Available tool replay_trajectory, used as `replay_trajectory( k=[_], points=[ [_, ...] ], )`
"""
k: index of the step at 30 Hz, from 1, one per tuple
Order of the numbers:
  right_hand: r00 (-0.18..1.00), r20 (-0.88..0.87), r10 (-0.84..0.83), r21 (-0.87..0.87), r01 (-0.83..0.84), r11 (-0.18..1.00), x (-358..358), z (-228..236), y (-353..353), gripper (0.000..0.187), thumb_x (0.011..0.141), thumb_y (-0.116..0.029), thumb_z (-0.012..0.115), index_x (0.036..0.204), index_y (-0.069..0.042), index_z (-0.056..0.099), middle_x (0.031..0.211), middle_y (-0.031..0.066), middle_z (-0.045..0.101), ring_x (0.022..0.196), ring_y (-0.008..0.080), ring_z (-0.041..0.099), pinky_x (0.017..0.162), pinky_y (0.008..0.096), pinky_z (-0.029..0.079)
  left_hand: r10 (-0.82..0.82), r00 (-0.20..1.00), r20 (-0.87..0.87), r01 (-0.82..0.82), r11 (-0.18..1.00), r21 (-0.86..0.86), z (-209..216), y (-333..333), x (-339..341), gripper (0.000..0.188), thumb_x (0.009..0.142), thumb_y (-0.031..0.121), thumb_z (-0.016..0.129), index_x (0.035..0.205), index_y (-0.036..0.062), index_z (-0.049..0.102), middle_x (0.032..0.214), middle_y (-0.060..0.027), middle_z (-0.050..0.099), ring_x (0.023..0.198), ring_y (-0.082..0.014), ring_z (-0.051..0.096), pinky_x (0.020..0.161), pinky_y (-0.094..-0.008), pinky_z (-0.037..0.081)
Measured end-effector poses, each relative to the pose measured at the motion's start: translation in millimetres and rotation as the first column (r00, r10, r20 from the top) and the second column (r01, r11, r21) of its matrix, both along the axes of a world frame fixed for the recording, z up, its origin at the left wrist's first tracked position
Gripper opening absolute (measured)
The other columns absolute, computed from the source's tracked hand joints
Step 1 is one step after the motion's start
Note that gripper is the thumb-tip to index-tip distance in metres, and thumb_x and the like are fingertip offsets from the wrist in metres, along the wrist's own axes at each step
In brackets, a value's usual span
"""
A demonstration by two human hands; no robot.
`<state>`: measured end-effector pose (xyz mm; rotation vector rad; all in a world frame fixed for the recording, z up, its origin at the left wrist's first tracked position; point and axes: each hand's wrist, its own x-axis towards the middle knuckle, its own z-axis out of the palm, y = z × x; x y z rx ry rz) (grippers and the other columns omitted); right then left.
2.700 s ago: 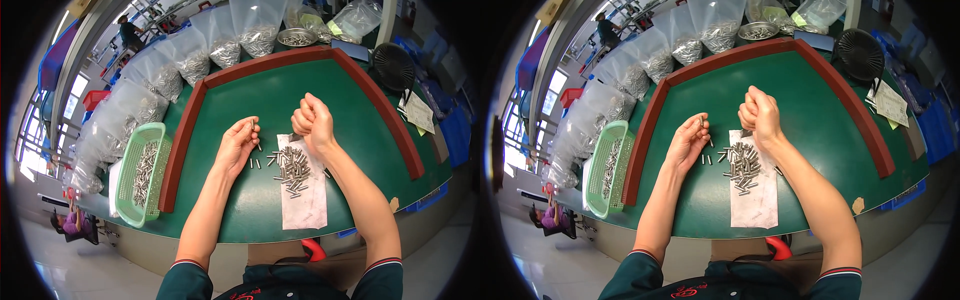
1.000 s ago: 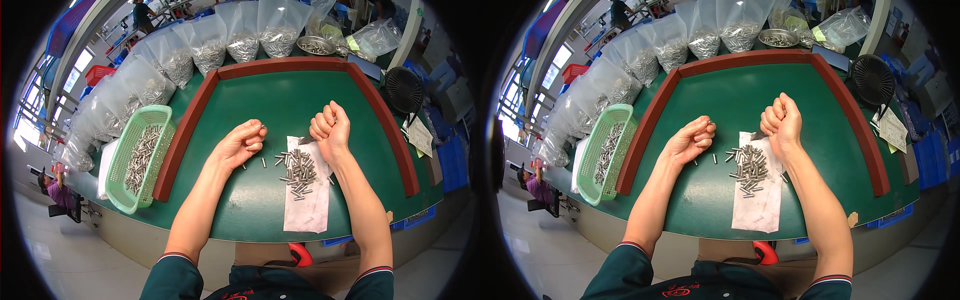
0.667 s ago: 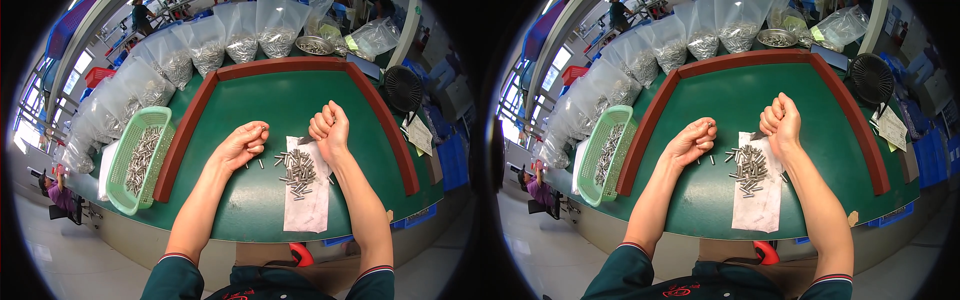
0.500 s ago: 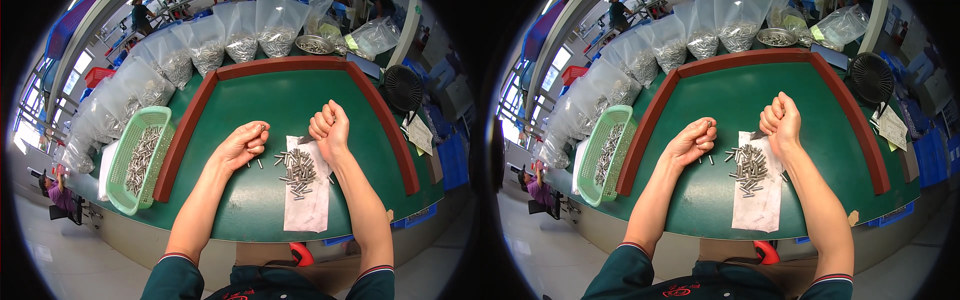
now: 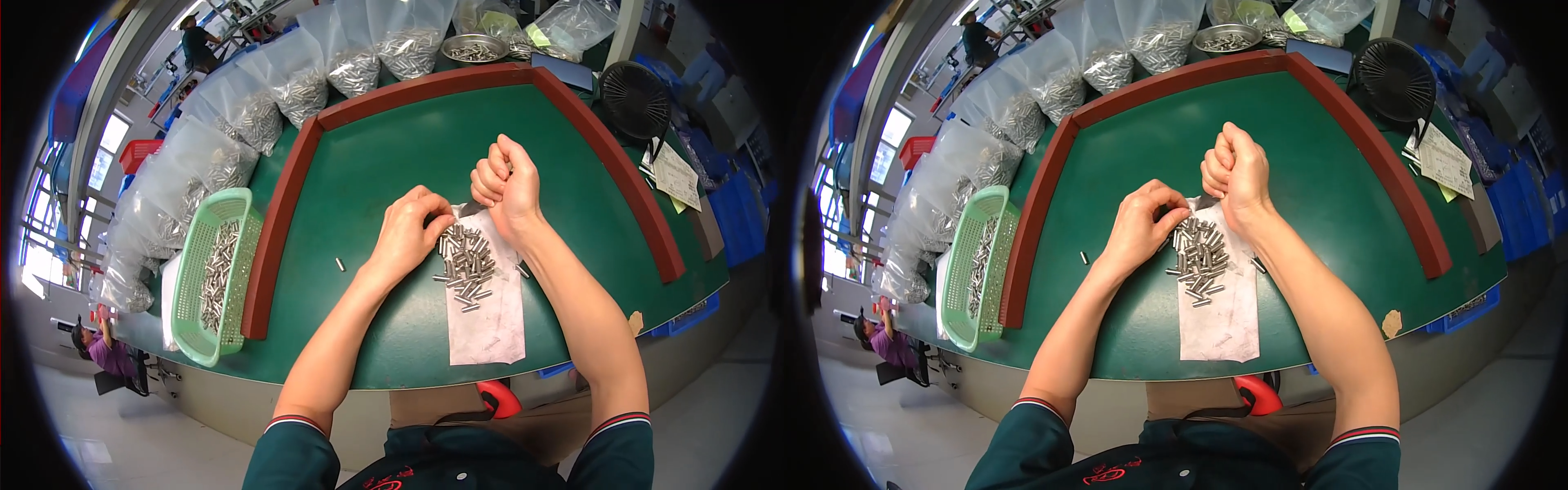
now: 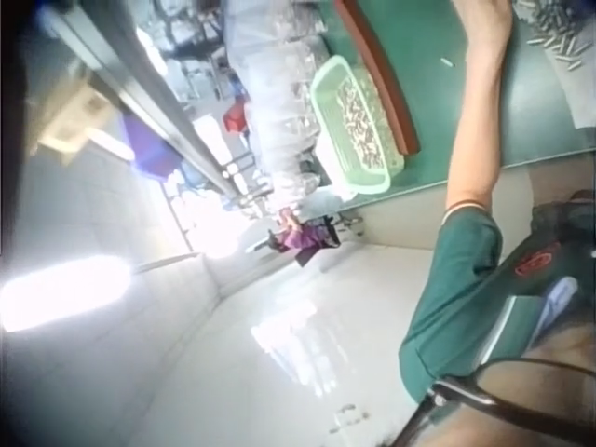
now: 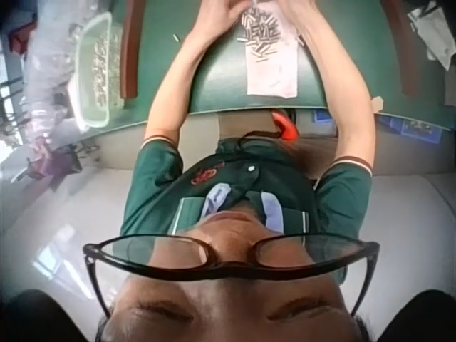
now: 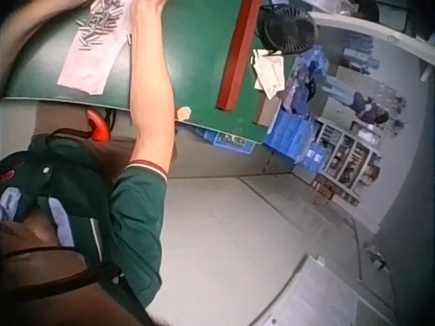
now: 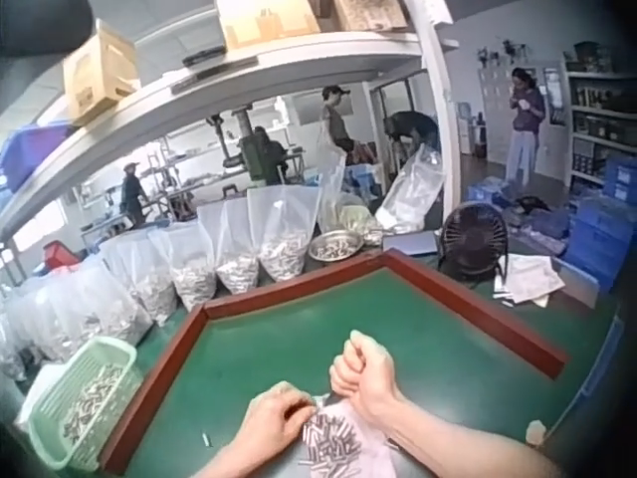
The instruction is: Sorting small metal pins from a bin and placing them into a small plastic bag.
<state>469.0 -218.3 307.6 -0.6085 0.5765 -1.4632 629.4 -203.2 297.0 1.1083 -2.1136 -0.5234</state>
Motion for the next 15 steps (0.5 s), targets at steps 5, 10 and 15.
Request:
replay_trajectory(
  k=[5, 10, 15],
  points=[
    [1.000, 0.005, -0.008, -0.082, 0.008, 0.997, 2.3, 6.8, 4.2, 0.042, 0.090, -0.028, 0.035, 0.052, -0.014, 0.025, 0.040, -0.0028, 0.021, 0.036, 0.0078, 0.014, 0.036, 0.0247, 0.014, 0.038, 0.998, 0.045, -0.041, 0.998, 0.057, 1.1, 0.6, 0.8, 0.008, 0.072, 0.005, 0.066, 0.077, 0.0012, 0.062, 0.070, -0.0068, 0.055, 0.056, -0.0162, 0.049, 0.052, -0.0284, 0.039],
    [1.000, -0.015, -0.023, -0.098, 0.021, 0.995, 5.6, 5.5, 6.6, 0.042, 0.091, -0.028, 0.033, 0.052, -0.014, 0.025, 0.040, -0.0030, 0.020, 0.037, 0.0078, 0.013, 0.037, 0.0247, 0.014, 0.073, 0.996, 0.058, -0.078, 0.993, 0.091, 0.6, 0.7, -2.5, 0.008, 0.071, 0.005, 0.066, 0.077, 0.0000, 0.062, 0.069, -0.0040, 0.054, 0.053, -0.0103, 0.042, 0.050, -0.0256, 0.036],
    [1.000, -0.006, -0.031, -0.080, 0.030, 0.996, 6.7, 3.2, 5.0, 0.042, 0.091, -0.027, 0.033, 0.052, -0.014, 0.025, 0.040, -0.0031, 0.020, 0.037, 0.0076, 0.013, 0.037, 0.0247, 0.014, 0.081, 0.996, 0.032, -0.084, 0.989, 0.119, 0.2, 0.1, -2.5, 0.007, 0.072, 0.004, 0.065, 0.076, -0.0009, 0.062, 0.067, -0.0032, 0.053, 0.052, -0.0084, 0.040, 0.048, -0.0242, 0.034]
  ],
)
